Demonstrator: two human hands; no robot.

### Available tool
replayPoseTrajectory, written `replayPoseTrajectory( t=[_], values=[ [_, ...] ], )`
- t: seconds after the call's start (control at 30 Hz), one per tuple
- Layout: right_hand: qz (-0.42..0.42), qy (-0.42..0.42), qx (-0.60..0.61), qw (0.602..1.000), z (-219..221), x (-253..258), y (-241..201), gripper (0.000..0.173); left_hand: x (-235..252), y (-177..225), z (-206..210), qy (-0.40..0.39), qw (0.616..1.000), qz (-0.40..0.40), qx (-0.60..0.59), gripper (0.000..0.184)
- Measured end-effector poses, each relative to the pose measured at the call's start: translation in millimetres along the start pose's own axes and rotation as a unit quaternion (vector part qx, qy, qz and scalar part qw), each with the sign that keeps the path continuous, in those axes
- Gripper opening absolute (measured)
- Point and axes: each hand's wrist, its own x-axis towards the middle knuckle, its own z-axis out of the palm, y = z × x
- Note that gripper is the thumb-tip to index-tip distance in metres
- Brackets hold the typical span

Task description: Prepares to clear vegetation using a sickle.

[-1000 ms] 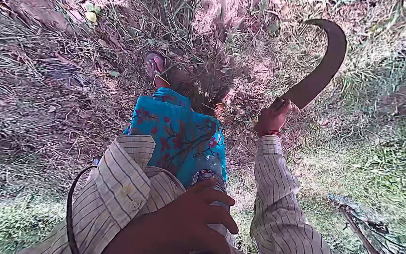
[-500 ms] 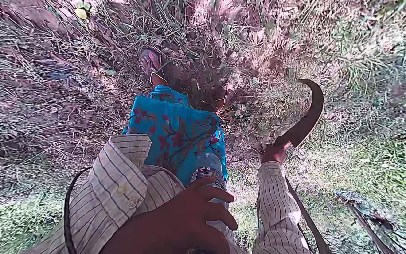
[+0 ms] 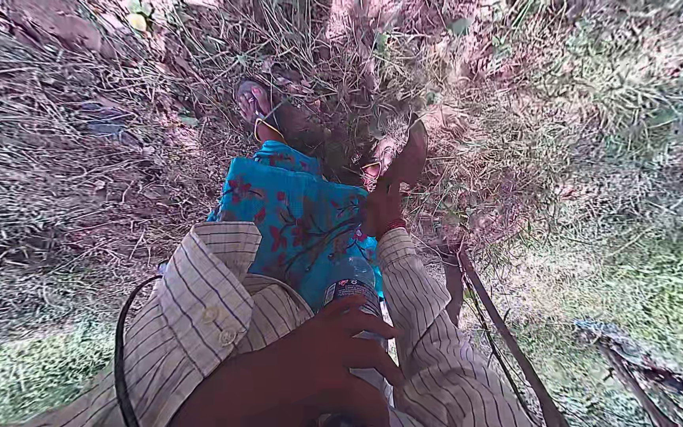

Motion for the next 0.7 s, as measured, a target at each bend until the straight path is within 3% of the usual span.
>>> replayPoseTrajectory(
  t=[0.07,0.13,0.23,0.33,0.47,0.57,0.7],
  values=[
    [-0.001,-0.090,-0.146,0.985,10,-30,-12,0.078,-1,1,-2,0.004,1.000,0.000,-0.001,0.020],
    [-0.013,-0.104,-0.202,0.974,16,-51,-22,0.081,-3,4,-6,0.004,1.000,-0.003,-0.005,0.018],
    [-0.040,0.022,-0.143,0.989,6,-66,-16,0.078,-9,8,-11,0.019,1.000,-0.001,-0.010,0.017],
    [-0.066,0.175,-0.057,0.981,-28,-54,-19,0.085,-13,12,-16,0.040,0.999,0.010,-0.012,0.024],
    [-0.060,0.237,-0.103,0.964,-67,1,-58,0.080,-15,14,-21,0.048,0.998,0.012,-0.049,0.024],
    [-0.010,0.190,-0.142,0.971,-36,36,-90,0.070,-18,14,-24,0.060,0.996,0.015,-0.058,0.020],
    [-0.015,0.087,-0.046,0.995,50,5,-102,0.072,-24,15,-28,0.088,0.995,0.023,-0.040,0.025]
  ],
)
